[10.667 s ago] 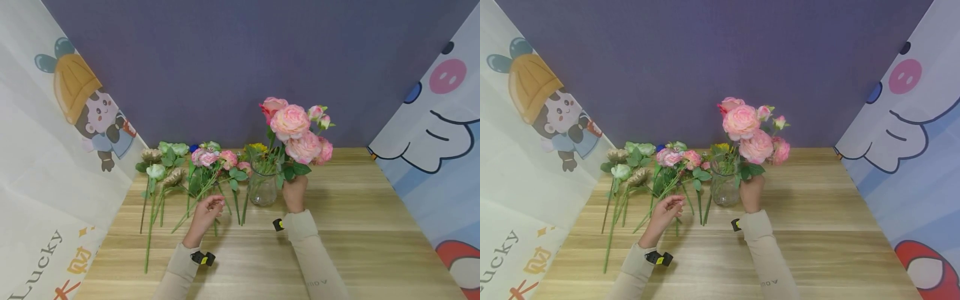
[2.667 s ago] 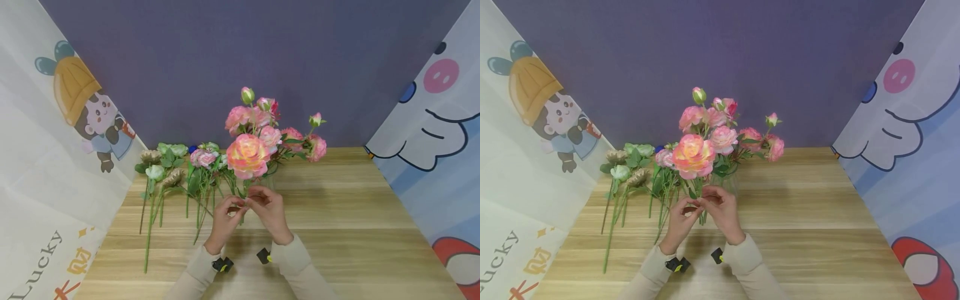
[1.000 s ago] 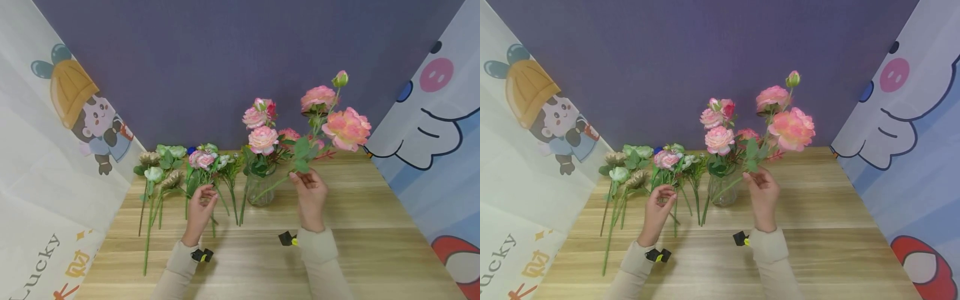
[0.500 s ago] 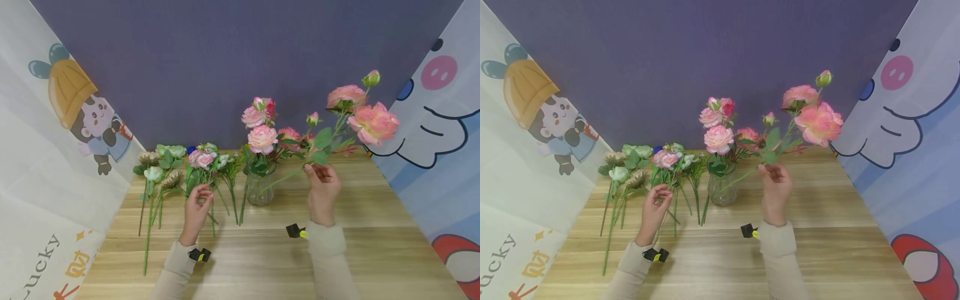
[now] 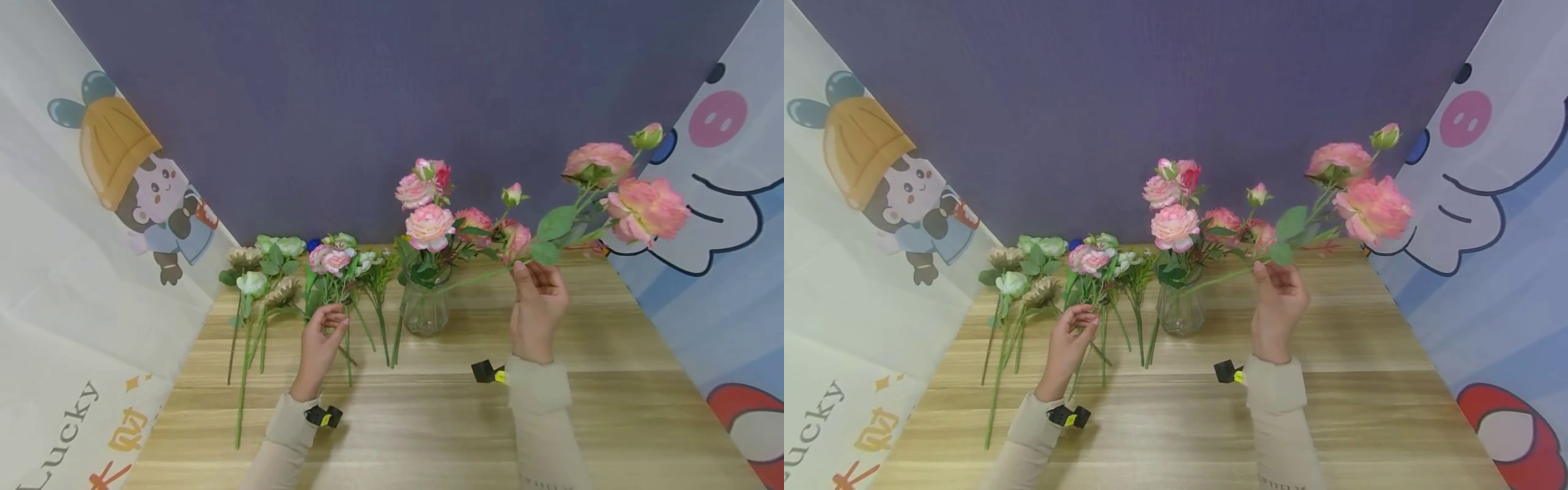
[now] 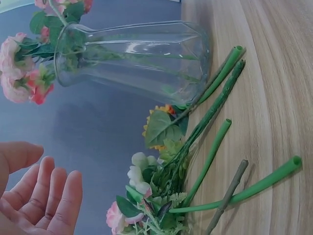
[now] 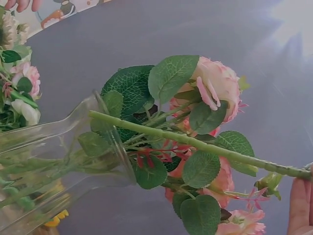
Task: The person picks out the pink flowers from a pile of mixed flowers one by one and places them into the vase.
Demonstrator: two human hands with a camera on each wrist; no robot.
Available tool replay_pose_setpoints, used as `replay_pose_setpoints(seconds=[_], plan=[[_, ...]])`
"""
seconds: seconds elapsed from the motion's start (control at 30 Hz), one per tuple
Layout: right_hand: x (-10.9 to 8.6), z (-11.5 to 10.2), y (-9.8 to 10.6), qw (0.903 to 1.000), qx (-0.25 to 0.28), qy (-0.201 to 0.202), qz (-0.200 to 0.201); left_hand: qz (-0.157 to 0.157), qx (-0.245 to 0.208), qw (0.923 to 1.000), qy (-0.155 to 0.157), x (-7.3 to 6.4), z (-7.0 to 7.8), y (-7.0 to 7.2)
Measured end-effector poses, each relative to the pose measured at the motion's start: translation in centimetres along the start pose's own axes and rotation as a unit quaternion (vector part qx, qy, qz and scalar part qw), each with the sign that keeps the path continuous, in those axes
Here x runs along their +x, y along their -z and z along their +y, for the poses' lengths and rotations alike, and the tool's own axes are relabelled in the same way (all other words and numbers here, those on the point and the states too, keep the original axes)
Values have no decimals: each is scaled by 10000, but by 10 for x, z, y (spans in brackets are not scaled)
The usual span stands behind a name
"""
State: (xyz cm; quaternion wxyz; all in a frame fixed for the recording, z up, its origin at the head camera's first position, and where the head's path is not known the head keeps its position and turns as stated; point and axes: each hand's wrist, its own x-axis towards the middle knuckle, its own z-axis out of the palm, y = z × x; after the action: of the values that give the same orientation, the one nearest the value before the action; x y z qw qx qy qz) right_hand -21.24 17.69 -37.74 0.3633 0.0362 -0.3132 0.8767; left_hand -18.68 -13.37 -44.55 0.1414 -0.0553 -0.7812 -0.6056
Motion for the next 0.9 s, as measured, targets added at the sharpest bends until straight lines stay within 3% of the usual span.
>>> replay_pose_setpoints(seconds=[0.4, 0.9], plan=[[6, -2, -4, 9990, 265, 299, 203, -47, -10, 10000, 25, -1, 0, 2], [3, 2, -11, 9975, -393, 566, 154, -68, 15, 9999, 133, -3, 0, 3]])
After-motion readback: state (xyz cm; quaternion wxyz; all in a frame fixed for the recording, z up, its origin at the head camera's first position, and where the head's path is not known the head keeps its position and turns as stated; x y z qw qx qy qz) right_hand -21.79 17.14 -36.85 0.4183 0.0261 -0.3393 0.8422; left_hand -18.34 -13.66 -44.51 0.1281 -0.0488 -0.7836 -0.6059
